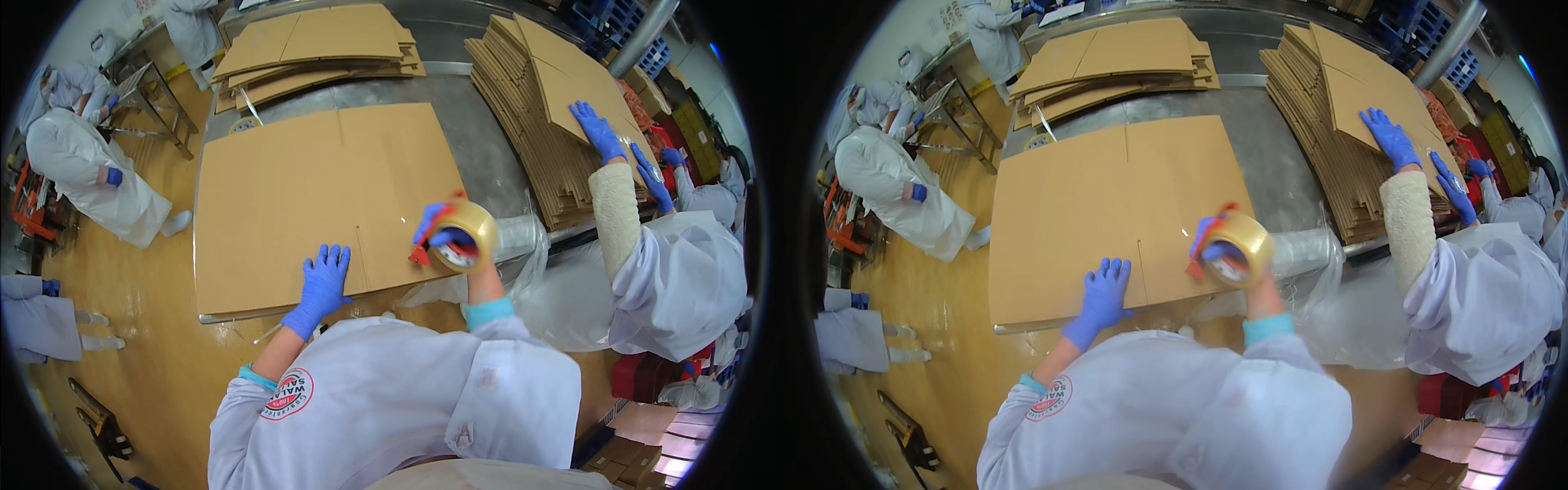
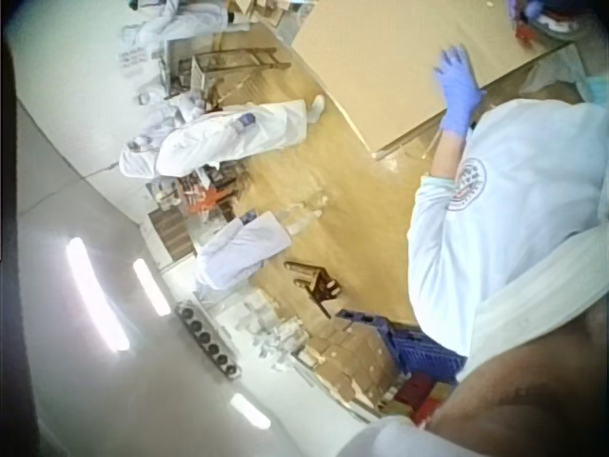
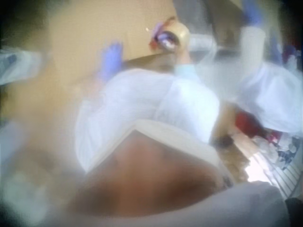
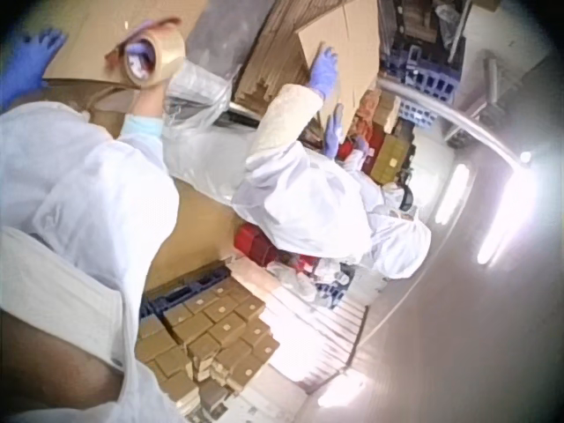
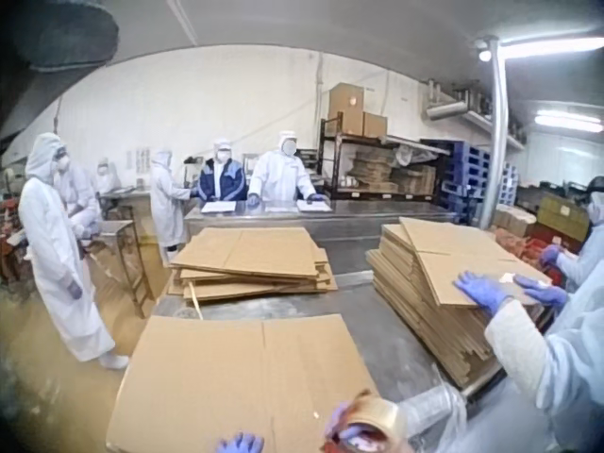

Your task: The person repeatedly tapes flat cardboard sheets on a stainless steel table using a handheld tape dispenser. They pull tape, apply it across the center of each sheet, and then move the sheet aside to repeat the process on the next one.

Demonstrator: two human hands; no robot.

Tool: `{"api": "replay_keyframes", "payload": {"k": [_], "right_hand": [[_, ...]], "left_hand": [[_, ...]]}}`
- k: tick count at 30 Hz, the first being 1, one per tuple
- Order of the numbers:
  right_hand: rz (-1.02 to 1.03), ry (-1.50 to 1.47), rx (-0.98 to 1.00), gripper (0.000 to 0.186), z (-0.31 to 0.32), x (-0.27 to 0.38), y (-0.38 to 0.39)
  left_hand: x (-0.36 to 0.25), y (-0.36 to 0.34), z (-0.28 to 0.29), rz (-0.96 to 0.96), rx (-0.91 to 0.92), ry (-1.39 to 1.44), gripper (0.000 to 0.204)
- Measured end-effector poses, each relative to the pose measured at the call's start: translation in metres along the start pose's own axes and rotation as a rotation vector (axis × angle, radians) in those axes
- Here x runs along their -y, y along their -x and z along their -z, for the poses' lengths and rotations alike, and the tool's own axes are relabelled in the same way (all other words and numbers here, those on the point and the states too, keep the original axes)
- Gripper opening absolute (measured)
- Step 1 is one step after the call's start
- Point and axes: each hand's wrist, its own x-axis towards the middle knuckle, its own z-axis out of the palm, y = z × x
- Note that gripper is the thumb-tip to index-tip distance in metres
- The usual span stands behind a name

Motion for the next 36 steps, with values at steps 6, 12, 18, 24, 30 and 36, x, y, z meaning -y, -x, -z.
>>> {"api": "replay_keyframes", "payload": {"k": [6, 12, 18, 24, 30, 36], "right_hand": [[0.438, 0.187, -0.741, 0.039, -0.027, 0.104, 0.046], [0.730, 0.233, -0.763, 0.027, -0.012, 0.125, 0.141], [0.607, 0.166, -0.755, 0.039, -0.061, 0.110, 0.130], [0.319, 0.137, -0.631, 0.039, -0.092, 0.085, 0.087], [-0.053, 0.034, -0.298, 0.023, -0.134, 0.032, 0.003], [0.150, 0.057, -0.183, 0.031, -0.222, -0.067, -0.117]], "left_hand": [[0.000, 0.026, 0.014, -0.001, -0.072, -0.162, 0.056], [0.063, -0.009, 0.278, -0.219, -0.846, 0.023, 0.021], [0.126, -0.144, 0.367, -0.093, -0.653, 0.063, 0.051], [0.181, -0.169, 0.165, -0.115, -0.884, -0.004, 0.063], [0.209, 0.045, -0.020, 0.614, -0.879, 0.425, 0.042], [0.115, 0.180, -0.067, 1.313, -0.418, 1.436, 0.043]]}}
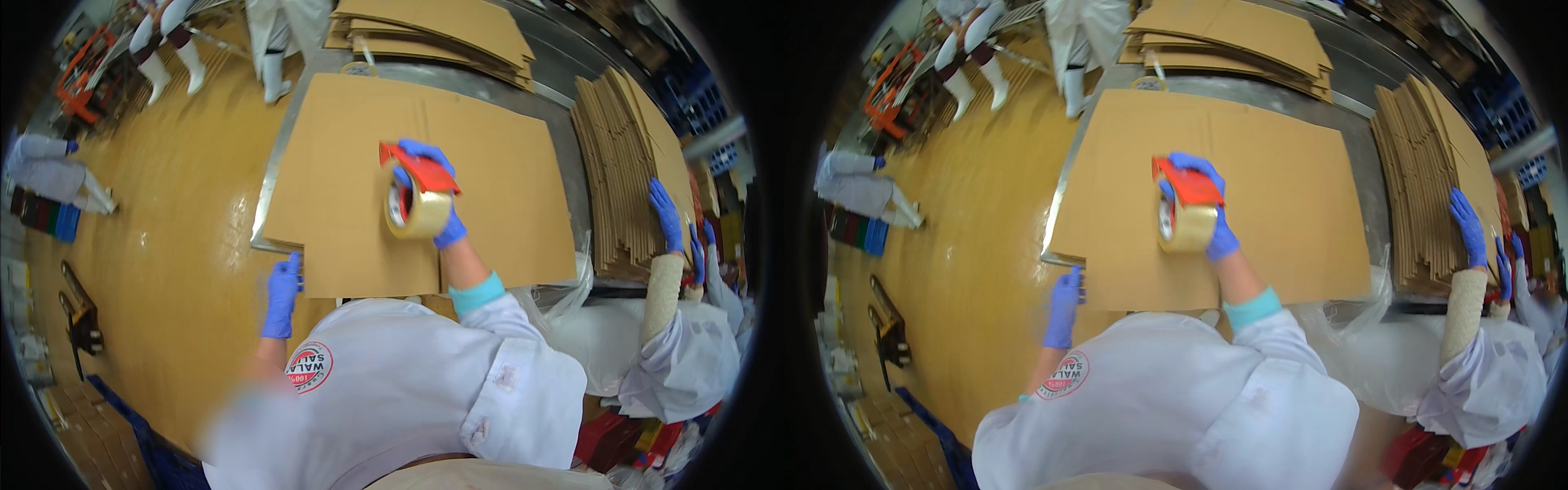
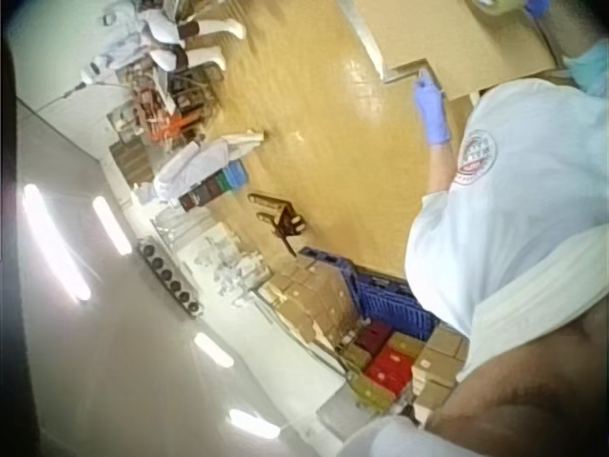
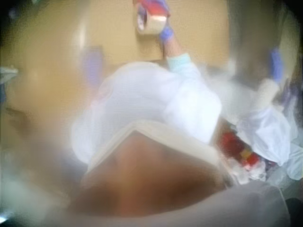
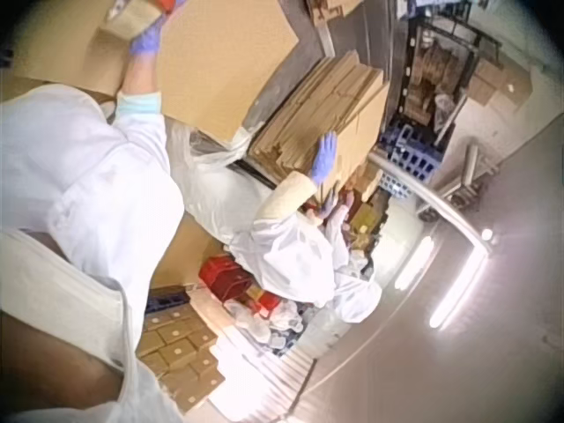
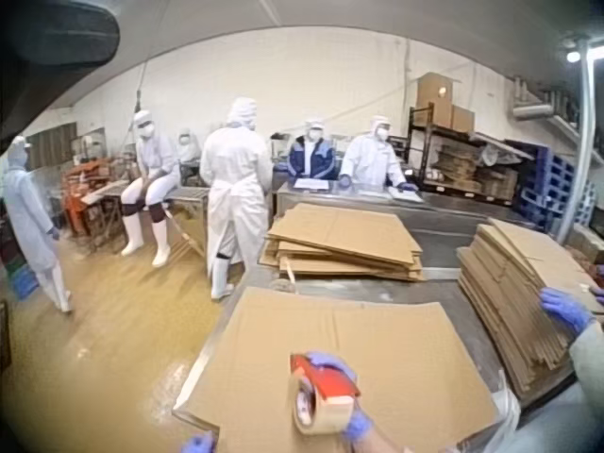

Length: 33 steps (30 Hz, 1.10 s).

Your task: The person repeatedly tapes flat cardboard sheets on a stainless steel table using a handheld tape dispenser. They pull tape, apply it across the center of each sheet, and then move the sheet aside to repeat the process on the next one.

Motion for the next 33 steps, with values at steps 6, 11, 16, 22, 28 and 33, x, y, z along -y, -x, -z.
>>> {"api": "replay_keyframes", "payload": {"k": [6, 11, 16, 22, 28, 33], "right_hand": [[-0.231, -0.282, 0.022, 0.015, -0.046, -0.114, -0.058], [-0.683, -0.393, -0.108, 0.019, -0.041, -0.146, -0.070], [-0.524, -0.217, 0.023, 0.009, -0.030, -0.107, -0.020], [-0.505, 0.073, 0.063, 0.014, -0.034, -0.024, 0.104], [-1.096, -0.212, 0.310, 0.022, -0.018, -0.033, 0.008], [-1.352, -0.490, 0.178, 0.028, -0.014, -0.006, 0.019]], "left_hand": [[0.004, 0.000, -0.014, 0.125, 0.427, 0.230, 0.051], [0.009, -0.008, -0.021, 0.145, 0.522, 0.494, 0.042], [0.014, -0.001, -0.032, 0.090, 0.457, 0.479, 0.039], [0.038, -0.019, -0.038, 0.043, 0.441, 0.451, 0.038], [0.000, -0.005, -0.029, 0.145, 0.509, 0.411, 0.039], [-0.022, 0.014, -0.025, -0.096, 0.400, 0.343, 0.037]]}}
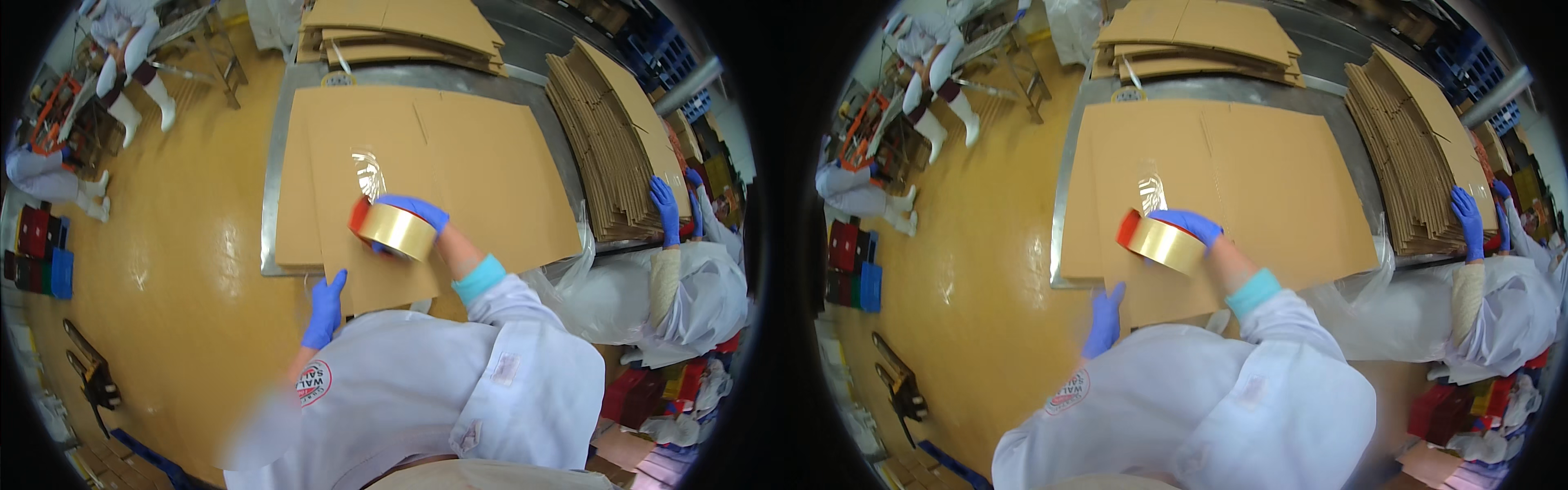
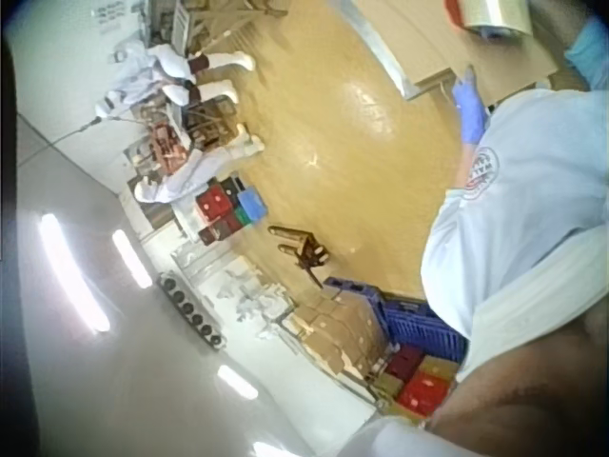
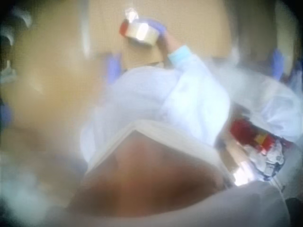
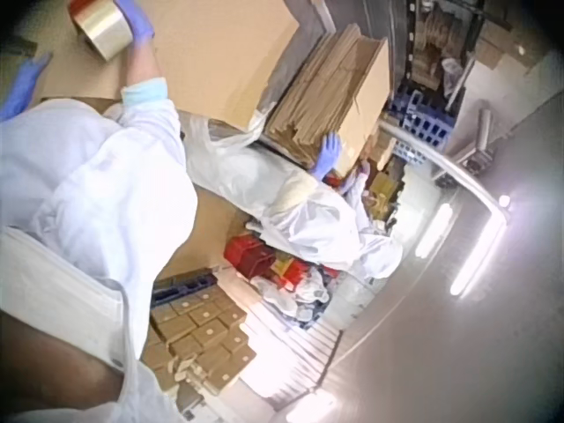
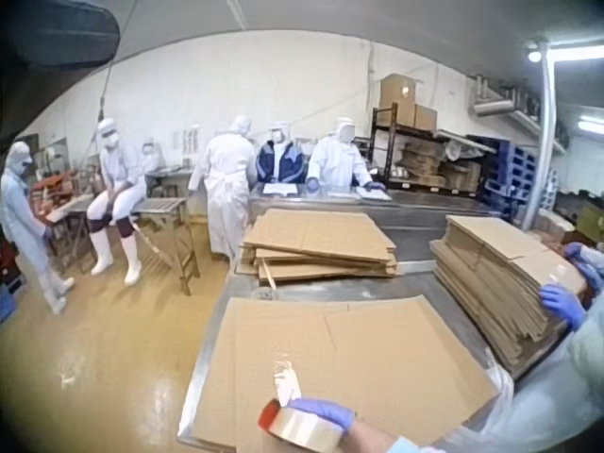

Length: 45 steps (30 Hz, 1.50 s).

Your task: The person repeatedly tapes flat cardboard sheets on a stainless steel table using a handheld tape dispenser. They pull tape, apply it across the center of each sheet, and then move the sheet aside to repeat the process on the next one.

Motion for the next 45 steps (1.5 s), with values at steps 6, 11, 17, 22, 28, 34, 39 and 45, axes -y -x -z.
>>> {"api": "replay_keyframes", "payload": {"k": [6, 11, 17, 22, 28, 34, 39, 45], "right_hand": [[0.918, -0.141, 0.230, 0.025, 0.035, -0.006, 0.122], [1.360, 0.102, -0.100, 0.034, 0.081, -0.020, 0.218], [1.540, 0.051, -0.546, 0.033, 0.113, -0.078, 0.296], [1.642, -0.045, -0.866, 0.033, 0.118, -0.134, 0.346], [1.687, -0.020, -1.047, 0.032, 0.141, -0.165, 0.364], [1.585, 0.114, -1.027, 0.024, 0.155, -0.132, 0.340], [1.317, 0.404, -1.002, 0.014, 0.184, -0.077, 0.280], [1.466, 0.421, -0.795, 0.016, 0.223, 0.080, 0.181]], "left_hand": [[-0.048, 0.006, 0.013, -0.275, -0.075, -0.193, 0.028], [-0.126, -0.024, 0.004, -0.627, -0.172, -0.144, 0.026], [-0.213, -0.029, -0.124, -0.921, -0.013, 0.150, 0.033], [-0.229, -0.043, -0.270, -0.961, 0.163, 0.225, 0.036], [-0.167, -0.042, -0.484, -0.760, 0.471, 0.225, 0.031], [-0.084, 0.003, -0.556, -0.550, 1.383, -0.341, 0.035], [-0.082, 0.019, -0.464, -0.645, 0.983, -0.281, 0.018], [-0.032, 0.050, -0.371, -1.365, 0.899, -0.575, 0.028]]}}
